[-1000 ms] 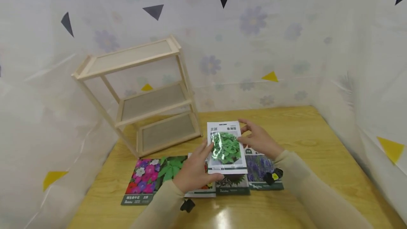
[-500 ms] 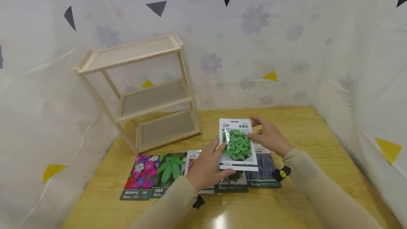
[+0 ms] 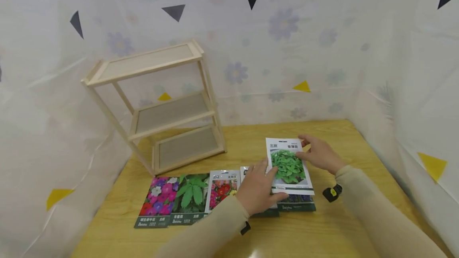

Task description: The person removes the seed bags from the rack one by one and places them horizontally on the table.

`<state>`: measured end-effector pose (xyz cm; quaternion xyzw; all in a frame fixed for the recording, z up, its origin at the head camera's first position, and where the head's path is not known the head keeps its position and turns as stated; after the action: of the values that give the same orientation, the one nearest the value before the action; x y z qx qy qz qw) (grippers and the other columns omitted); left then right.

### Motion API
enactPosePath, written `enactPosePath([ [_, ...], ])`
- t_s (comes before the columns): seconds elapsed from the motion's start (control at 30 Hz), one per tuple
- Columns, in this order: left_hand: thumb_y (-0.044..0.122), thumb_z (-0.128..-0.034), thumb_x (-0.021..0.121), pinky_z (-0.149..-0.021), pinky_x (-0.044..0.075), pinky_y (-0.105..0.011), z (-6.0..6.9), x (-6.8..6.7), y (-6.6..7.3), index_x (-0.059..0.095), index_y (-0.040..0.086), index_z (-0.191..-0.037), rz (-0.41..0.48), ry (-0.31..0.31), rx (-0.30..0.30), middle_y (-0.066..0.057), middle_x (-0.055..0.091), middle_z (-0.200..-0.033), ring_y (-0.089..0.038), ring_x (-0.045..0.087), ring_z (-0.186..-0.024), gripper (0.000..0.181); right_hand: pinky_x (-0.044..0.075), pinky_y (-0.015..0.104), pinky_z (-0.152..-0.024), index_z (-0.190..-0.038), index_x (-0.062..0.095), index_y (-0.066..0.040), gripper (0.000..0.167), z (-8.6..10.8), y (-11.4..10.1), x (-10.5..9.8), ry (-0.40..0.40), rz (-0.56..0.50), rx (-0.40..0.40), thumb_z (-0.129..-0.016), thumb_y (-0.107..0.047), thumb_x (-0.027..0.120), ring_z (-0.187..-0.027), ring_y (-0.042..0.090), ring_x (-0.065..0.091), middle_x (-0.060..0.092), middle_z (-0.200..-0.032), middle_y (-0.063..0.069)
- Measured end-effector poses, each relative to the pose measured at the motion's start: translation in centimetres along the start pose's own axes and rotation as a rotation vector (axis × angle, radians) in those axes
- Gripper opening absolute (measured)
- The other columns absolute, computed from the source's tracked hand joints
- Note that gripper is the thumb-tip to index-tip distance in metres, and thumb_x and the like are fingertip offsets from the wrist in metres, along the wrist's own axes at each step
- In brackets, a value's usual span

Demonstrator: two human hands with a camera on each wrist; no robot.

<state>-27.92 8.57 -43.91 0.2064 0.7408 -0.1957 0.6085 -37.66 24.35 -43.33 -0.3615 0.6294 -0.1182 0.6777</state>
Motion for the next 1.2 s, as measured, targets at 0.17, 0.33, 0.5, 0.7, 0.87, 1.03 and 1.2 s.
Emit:
enactPosePath([
  [0.17, 0.077, -0.0852, 0.032, -0.11, 0.032, -0.042, -1.3, 1.9, 1.8, 0.042, 0.022, -0.146, -0.043, -0.07, -0.007, -0.01, 0.037, -0.15, -0.023, 0.034, -0.138, 0.083, 0.051, 0.038, -0.068, -0.146, 0.033, 0.003, 0.074, 0.6, 2.3, 0.0, -0.039, -0.009, 0.038, -0.091, -0.033, 0.067, -0.09, 0.027, 0.061, 0.053, -0.119, 0.024],
  [0.33, 0.078, -0.0843, 0.032, -0.11, 0.033, -0.041, -2.2, 3.2, 3.4, 0.045, 0.023, -0.143, -0.059, -0.097, -0.008, -0.01, 0.039, -0.148, -0.023, 0.037, -0.136, 0.081, 0.05, 0.037, -0.068, -0.144, 0.037, 0.002, 0.073, 1.0, 4.5, 0.2, -0.066, 0.006, 0.072, -0.091, -0.037, 0.067, -0.091, 0.027, 0.06, 0.053, -0.118, 0.023],
  [0.5, 0.076, -0.0859, 0.034, -0.106, 0.038, -0.038, -3.0, 3.7, 5.0, 0.051, 0.023, -0.137, -0.073, -0.094, -0.019, -0.011, 0.043, -0.144, -0.023, 0.044, -0.13, 0.076, 0.05, 0.04, -0.069, -0.144, 0.036, 0.004, 0.078, 1.4, 6.5, 0.6, -0.104, 0.038, 0.1, -0.089, -0.042, 0.067, -0.099, 0.035, 0.057, 0.052, -0.121, 0.026],
  [0.7, 0.07, -0.0906, 0.036, -0.102, 0.041, -0.031, -3.7, 4.2, 7.3, 0.053, 0.023, -0.135, -0.042, -0.145, 0.0, -0.013, 0.043, -0.145, -0.022, 0.047, -0.128, 0.067, 0.052, 0.041, -0.069, -0.144, 0.033, 0.007, 0.08, 2.2, 8.6, 1.2, -0.181, -0.001, 0.151, -0.09, -0.041, 0.067, -0.091, 0.028, 0.06, 0.049, -0.122, 0.031],
  [0.87, 0.069, -0.09, 0.038, -0.105, 0.039, -0.031, -3.9, 5.5, 8.1, 0.049, 0.026, -0.138, -0.034, -0.194, 0.004, -0.011, 0.04, -0.147, -0.021, 0.044, -0.13, 0.066, 0.052, 0.038, -0.069, -0.143, 0.033, 0.008, 0.081, 2.5, 10.1, 1.4, -0.208, -0.033, 0.187, -0.089, -0.042, 0.068, -0.087, 0.021, 0.059, 0.049, -0.119, 0.028],
  [1.03, 0.07, -0.0896, 0.037, -0.109, 0.034, -0.035, -4.2, 7.3, 8.7, 0.043, 0.029, -0.142, -0.015, -0.265, 0.012, -0.007, 0.037, -0.149, -0.021, 0.038, -0.135, 0.067, 0.053, 0.036, -0.069, -0.141, 0.035, 0.011, 0.082, 2.5, 11.6, 1.5, -0.238, -0.035, 0.203, -0.087, -0.04, 0.07, -0.088, 0.021, 0.058, 0.053, -0.113, 0.023],
  [1.2, 0.073, -0.0891, 0.032, -0.11, 0.033, -0.036, -4.9, 8.0, 9.5, 0.043, 0.03, -0.14, -0.086, -0.282, 0.018, -0.005, 0.039, -0.148, -0.02, 0.04, -0.133, 0.068, 0.052, 0.034, -0.066, -0.14, 0.034, 0.013, 0.079, 2.1, 13.3, 1.7, -0.283, -0.055, 0.236, -0.088, -0.035, 0.071, -0.083, 0.021, 0.057, 0.056, -0.106, 0.017],
])
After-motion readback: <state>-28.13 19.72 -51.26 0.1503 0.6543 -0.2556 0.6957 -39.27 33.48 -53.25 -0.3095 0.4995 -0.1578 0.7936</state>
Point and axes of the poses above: each hand's wrist, its own z-axis away from the middle knuckle, its own x-axis out of the palm, y = z × x, the point moved 10 cm from there along -z, towards the middle knuckle
